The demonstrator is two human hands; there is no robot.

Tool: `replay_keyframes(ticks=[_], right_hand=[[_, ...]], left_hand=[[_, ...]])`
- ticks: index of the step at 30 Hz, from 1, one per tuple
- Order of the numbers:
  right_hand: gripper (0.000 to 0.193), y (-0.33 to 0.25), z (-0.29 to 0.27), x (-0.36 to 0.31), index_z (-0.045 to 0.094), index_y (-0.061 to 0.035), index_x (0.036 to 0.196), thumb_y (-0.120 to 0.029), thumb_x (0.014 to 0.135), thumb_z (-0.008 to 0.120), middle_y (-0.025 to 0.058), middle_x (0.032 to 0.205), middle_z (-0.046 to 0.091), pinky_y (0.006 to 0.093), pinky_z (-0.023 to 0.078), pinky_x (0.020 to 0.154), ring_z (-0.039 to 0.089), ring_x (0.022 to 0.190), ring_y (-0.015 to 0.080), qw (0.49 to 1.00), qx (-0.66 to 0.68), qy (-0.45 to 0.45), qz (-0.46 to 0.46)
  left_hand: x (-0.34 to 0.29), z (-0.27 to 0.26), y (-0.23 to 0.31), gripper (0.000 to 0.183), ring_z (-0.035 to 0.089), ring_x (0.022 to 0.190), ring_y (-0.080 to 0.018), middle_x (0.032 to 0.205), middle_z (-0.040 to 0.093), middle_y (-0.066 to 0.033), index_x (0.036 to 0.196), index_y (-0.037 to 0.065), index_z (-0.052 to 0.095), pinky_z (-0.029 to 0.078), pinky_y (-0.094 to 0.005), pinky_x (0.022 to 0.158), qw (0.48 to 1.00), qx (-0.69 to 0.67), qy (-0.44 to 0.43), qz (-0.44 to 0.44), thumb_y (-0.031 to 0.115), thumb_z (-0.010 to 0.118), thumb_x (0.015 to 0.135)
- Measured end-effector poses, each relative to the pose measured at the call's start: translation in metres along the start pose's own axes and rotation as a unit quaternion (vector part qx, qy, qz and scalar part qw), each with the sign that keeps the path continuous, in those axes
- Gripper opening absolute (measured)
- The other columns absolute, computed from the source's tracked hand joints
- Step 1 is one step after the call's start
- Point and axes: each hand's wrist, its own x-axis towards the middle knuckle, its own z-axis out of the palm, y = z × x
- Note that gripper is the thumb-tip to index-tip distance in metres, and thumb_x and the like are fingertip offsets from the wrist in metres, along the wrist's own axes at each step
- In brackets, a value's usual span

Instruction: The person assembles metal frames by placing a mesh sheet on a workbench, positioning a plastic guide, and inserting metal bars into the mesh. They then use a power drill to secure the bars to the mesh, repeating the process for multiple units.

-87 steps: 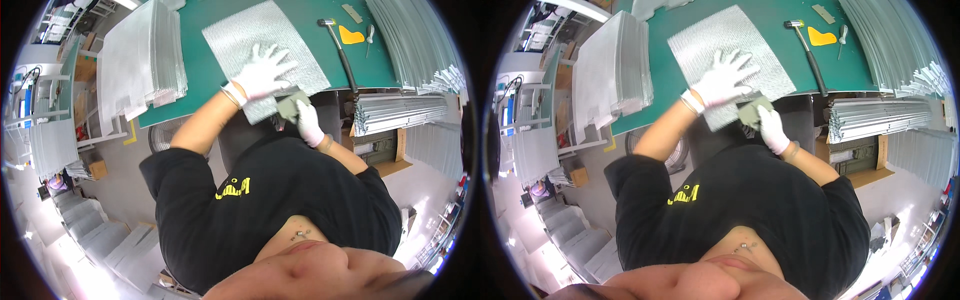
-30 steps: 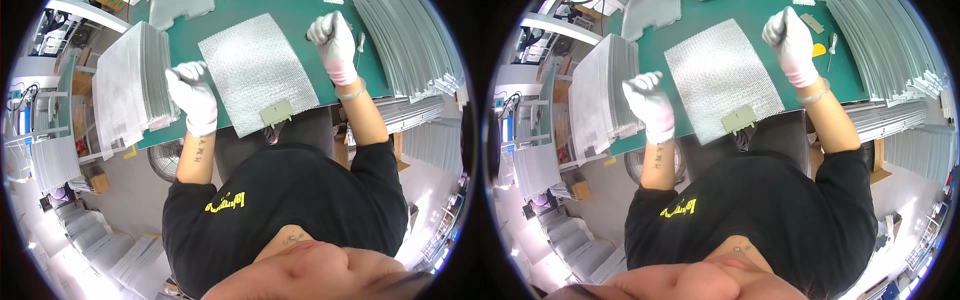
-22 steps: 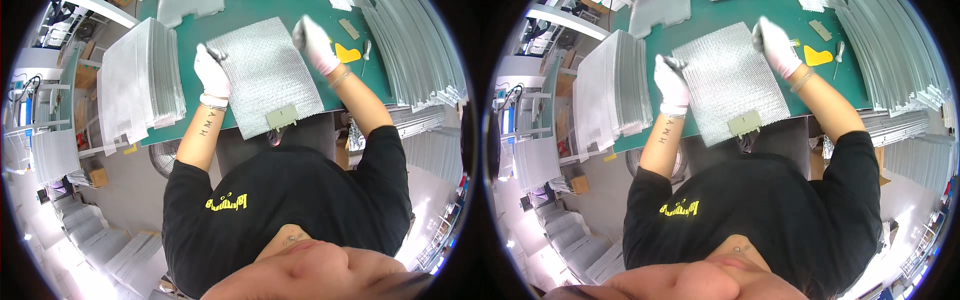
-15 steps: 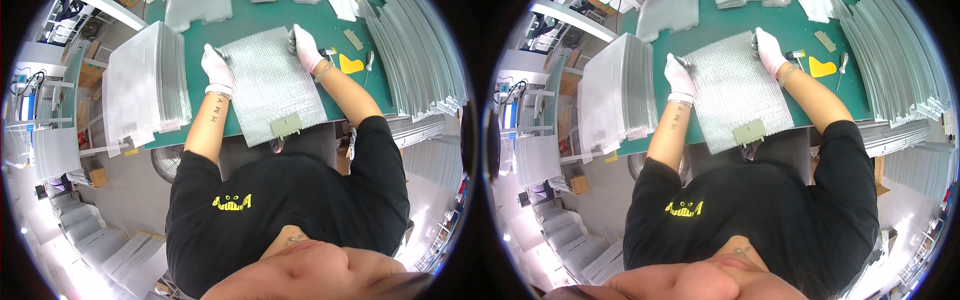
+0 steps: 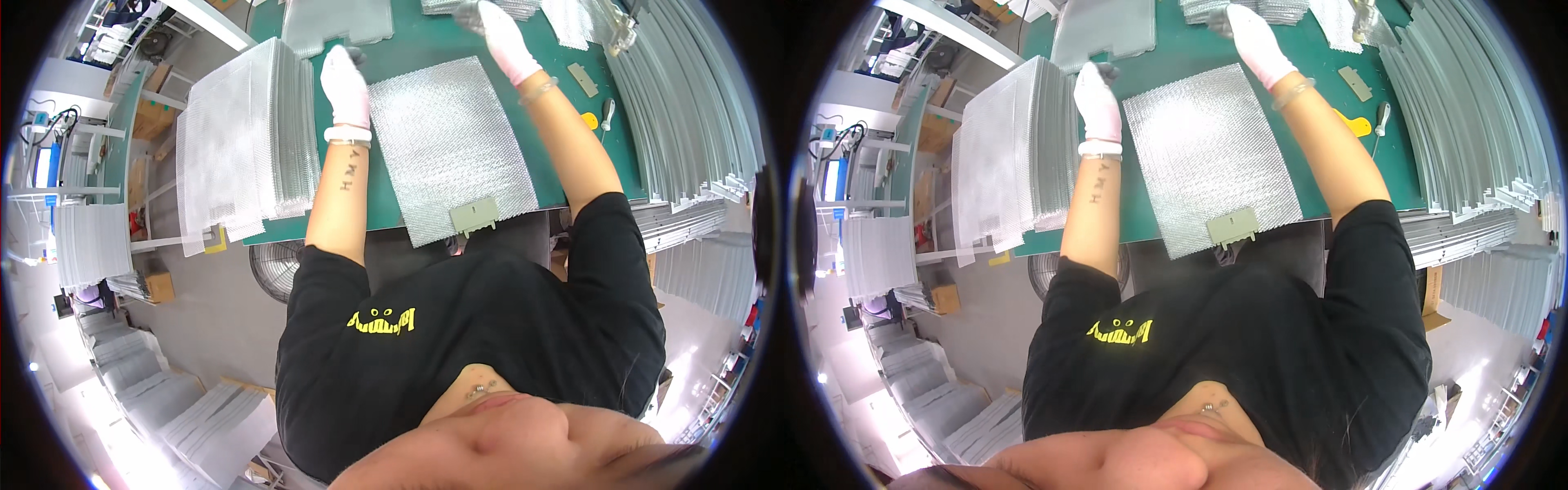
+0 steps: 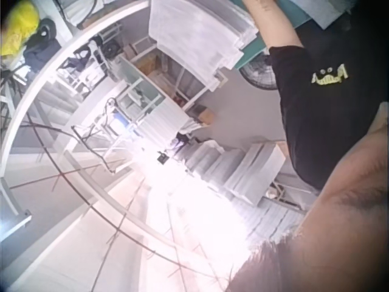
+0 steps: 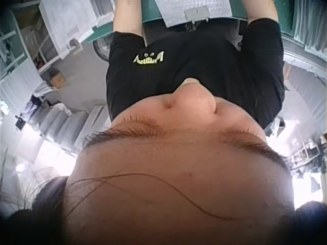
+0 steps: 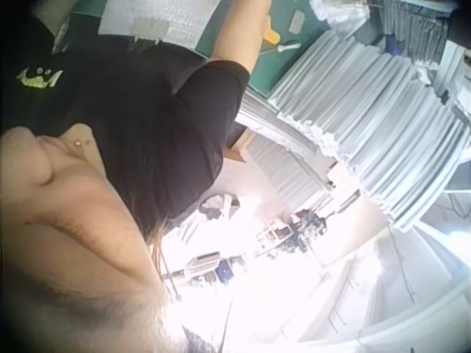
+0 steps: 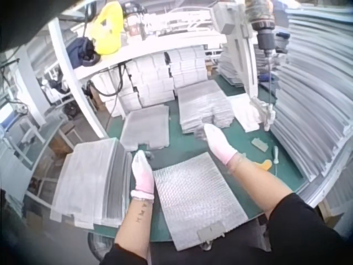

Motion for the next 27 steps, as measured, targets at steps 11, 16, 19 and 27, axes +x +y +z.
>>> replay_keyframes(ticks=[11,16,19,27], right_hand=[[0.073,0.052,-0.001,-0.075,0.036,-0.0016,0.151,-0.053,0.099,0.044,0.0191,0.16,0.034,0.0538,0.022,0.12,0.031,0.149,0.0364,0.733,-0.665,-0.133,-0.055],[0.076,0.058,0.006,-0.049,0.033,-0.0046,0.153,-0.057,0.099,0.041,0.0166,0.161,0.033,0.0555,0.019,0.12,0.027,0.15,0.0358,0.712,-0.692,-0.113,-0.016],[0.073,0.033,-0.001,-0.06,0.032,-0.0054,0.155,-0.053,0.1,0.043,0.0176,0.162,0.031,0.0589,0.015,0.121,0.025,0.151,0.0358,0.719,-0.686,-0.1,-0.046],[0.068,-0.038,0.01,-0.215,0.042,-0.0051,0.148,-0.034,0.09,0.063,0.0173,0.153,0.043,0.0569,0.019,0.12,0.038,0.144,0.0341,0.77,-0.574,-0.252,-0.121]], left_hand=[[-0.081,-0.001,-0.021,0.09,0.024,0.151,-0.0367,0.16,0.029,-0.0252,0.151,-0.006,0.033,0.012,-0.0589,0.121,0.817,0.486,-0.3,0.075,0.058,0.056,0.092],[-0.039,0.012,-0.036,0.089,0.022,0.152,-0.0357,0.163,0.027,-0.0223,0.153,-0.003,0.032,0.007,-0.0578,0.123,0.796,0.507,-0.315,0.099,0.059,0.053,0.093],[-0.05,0.01,-0.008,0.082,0.021,0.153,-0.036,0.162,0.027,-0.0232,0.154,-0.003,0.031,0.007,-0.0565,0.123,0.785,0.527,-0.279,0.169,0.053,0.049,0.097],[-0.168,-0.053,0.063,0.073,0.034,0.146,-0.0386,0.154,0.039,-0.0241,0.15,-0.003,0.038,0.016,-0.0566,0.121,0.765,0.432,-0.452,0.155,0.04,0.058,0.095]])
